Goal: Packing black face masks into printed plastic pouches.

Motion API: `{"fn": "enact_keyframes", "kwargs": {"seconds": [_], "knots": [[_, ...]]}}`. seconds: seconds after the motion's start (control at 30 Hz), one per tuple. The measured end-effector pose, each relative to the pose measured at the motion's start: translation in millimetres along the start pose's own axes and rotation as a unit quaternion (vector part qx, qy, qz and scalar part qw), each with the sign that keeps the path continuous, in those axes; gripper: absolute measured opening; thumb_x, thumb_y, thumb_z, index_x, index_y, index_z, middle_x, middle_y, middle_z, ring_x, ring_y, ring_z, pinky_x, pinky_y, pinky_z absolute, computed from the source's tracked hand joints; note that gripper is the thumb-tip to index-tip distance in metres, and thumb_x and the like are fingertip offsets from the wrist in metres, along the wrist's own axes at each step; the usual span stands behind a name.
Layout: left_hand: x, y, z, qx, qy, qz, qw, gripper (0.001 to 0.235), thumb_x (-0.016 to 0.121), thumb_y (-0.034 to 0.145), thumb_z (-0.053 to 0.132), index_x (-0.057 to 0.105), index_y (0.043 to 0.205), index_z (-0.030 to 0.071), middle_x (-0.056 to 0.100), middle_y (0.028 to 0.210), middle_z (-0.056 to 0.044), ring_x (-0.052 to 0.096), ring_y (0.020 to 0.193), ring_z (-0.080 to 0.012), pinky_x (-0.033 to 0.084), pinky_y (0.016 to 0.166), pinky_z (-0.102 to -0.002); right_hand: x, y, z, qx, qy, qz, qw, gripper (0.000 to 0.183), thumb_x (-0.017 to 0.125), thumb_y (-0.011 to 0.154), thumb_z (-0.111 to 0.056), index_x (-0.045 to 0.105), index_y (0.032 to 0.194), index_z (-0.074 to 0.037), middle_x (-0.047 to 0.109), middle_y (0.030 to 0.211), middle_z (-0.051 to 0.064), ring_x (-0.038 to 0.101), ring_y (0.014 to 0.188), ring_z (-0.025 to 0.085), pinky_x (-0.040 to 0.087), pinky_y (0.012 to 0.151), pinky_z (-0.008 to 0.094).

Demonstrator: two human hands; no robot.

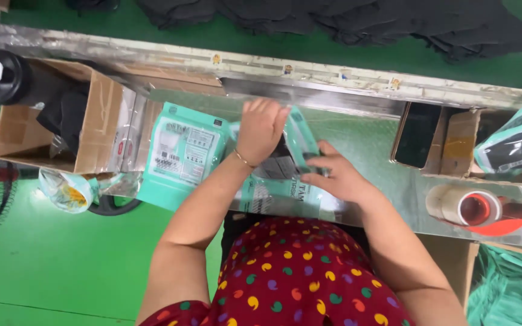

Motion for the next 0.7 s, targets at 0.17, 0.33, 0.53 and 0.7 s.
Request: {"fn": "enact_keyframes", "kwargs": {"seconds": [0.17, 0.33, 0.53, 0.7], "knots": [[5, -7, 34, 0.053, -0.172, -0.183, 0.967, 0.024, 0.073, 0.094, 0.027, 0.066, 0.097, 0.004, 0.067, 0.097, -0.016, 0.062, 0.096, -0.0407, 0.048, 0.086, -0.047, -33, -4, 21, 0.094, 0.032, 0.150, 0.984, 0.045, 0.079, 0.089, -0.015, 0.057, 0.127, -0.006, 0.048, 0.146, 0.011, 0.059, 0.121, 0.021, 0.053, 0.093, 0.032], [21, -21, 57, 0.086, -0.226, -0.240, 0.940, 0.015, 0.072, 0.095, 0.021, 0.068, 0.102, 0.008, 0.071, 0.103, -0.010, 0.067, 0.098, -0.0355, 0.054, 0.087, -0.045, -4, -24, 94, 0.310, 0.023, 0.121, 0.943, 0.017, 0.077, 0.100, -0.018, 0.074, 0.113, -0.008, 0.078, 0.102, 0.013, 0.060, 0.084, 0.017, 0.048, 0.073, 0.029], [10, -19, 62, 0.111, -0.165, -0.213, 0.957, 0.014, 0.071, 0.091, 0.017, 0.069, 0.102, 0.008, 0.073, 0.105, -0.007, 0.067, 0.097, -0.0333, 0.052, 0.089, -0.045, -11, 1, 47, 0.133, 0.155, 0.117, 0.972, 0.026, 0.070, 0.092, -0.008, 0.064, 0.117, -0.004, 0.071, 0.110, 0.005, 0.063, 0.101, 0.009, 0.051, 0.088, 0.025], [24, -19, 54, 0.087, -0.180, -0.206, 0.958, 0.018, 0.073, 0.092, 0.019, 0.066, 0.100, 0.005, 0.071, 0.104, -0.012, 0.066, 0.099, -0.0348, 0.052, 0.090, -0.044, -9, -15, 77, 0.174, 0.017, 0.177, 0.969, 0.012, 0.077, 0.092, -0.010, 0.071, 0.100, -0.003, 0.072, 0.091, 0.008, 0.066, 0.083, 0.014, 0.053, 0.075, 0.030]]}}
Point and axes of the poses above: each hand's wrist, its own y-axis towards the middle knuckle, its own x-axis out of the palm, z = x × y, the point moved 10 cm from there along y, towards the middle knuckle
